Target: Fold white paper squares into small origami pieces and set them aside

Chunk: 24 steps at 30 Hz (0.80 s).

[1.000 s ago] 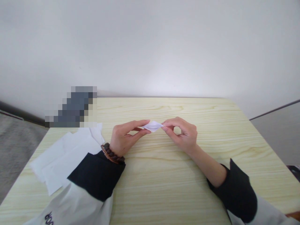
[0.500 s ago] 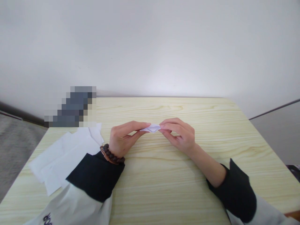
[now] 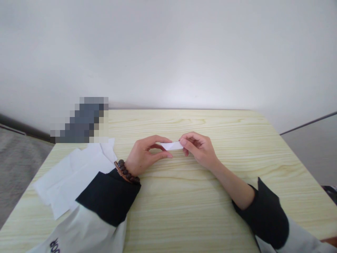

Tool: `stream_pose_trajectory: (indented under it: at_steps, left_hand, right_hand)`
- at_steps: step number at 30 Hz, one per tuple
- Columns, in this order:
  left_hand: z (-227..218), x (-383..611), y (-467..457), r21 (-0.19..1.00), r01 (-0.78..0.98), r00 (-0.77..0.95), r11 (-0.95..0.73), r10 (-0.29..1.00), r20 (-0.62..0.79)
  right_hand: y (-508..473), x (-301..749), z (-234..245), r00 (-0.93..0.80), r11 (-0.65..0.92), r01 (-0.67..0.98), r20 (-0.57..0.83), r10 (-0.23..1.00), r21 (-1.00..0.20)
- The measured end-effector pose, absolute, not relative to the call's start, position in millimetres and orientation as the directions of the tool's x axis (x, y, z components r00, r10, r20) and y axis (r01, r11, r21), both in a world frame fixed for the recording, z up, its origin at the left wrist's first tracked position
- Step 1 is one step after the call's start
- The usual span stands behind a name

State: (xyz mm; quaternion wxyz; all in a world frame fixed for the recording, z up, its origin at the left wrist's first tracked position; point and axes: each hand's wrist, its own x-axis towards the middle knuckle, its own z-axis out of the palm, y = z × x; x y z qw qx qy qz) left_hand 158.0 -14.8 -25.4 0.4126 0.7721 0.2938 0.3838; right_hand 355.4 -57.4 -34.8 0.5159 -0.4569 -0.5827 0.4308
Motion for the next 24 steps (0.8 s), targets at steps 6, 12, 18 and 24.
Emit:
stream_pose_trajectory:
  at_steps: [6,12,18,24]
  left_hand:
    - [-22.4,158.8,-12.7,0.885,0.149,0.528,-0.441,0.793,0.306]
    - [-20.8,158.2,-12.3,0.898,0.175,0.495,-0.405,0.824,0.275]
    - [-20.9,157.9,-12.6,0.937,0.218,0.482,-0.273,0.865,0.14]
    - [-23.8,156.5,-9.5,0.975,0.115,0.497,-0.188,0.861,0.107]
  right_hand:
    - [-55.2,358.4,-36.9,-0.136,0.189,-0.04,0.193,0.972,-0.981]
    - [-55.7,357.1,-36.6,-0.124,0.189,-0.016,0.19,0.974,-0.982]
    - [-55.2,356.5,-38.1,-0.093,0.181,0.014,0.179,0.98,-0.983]
    - [-56.2,356.2,-38.7,-0.113,0.135,-0.017,0.136,0.984,-0.991]
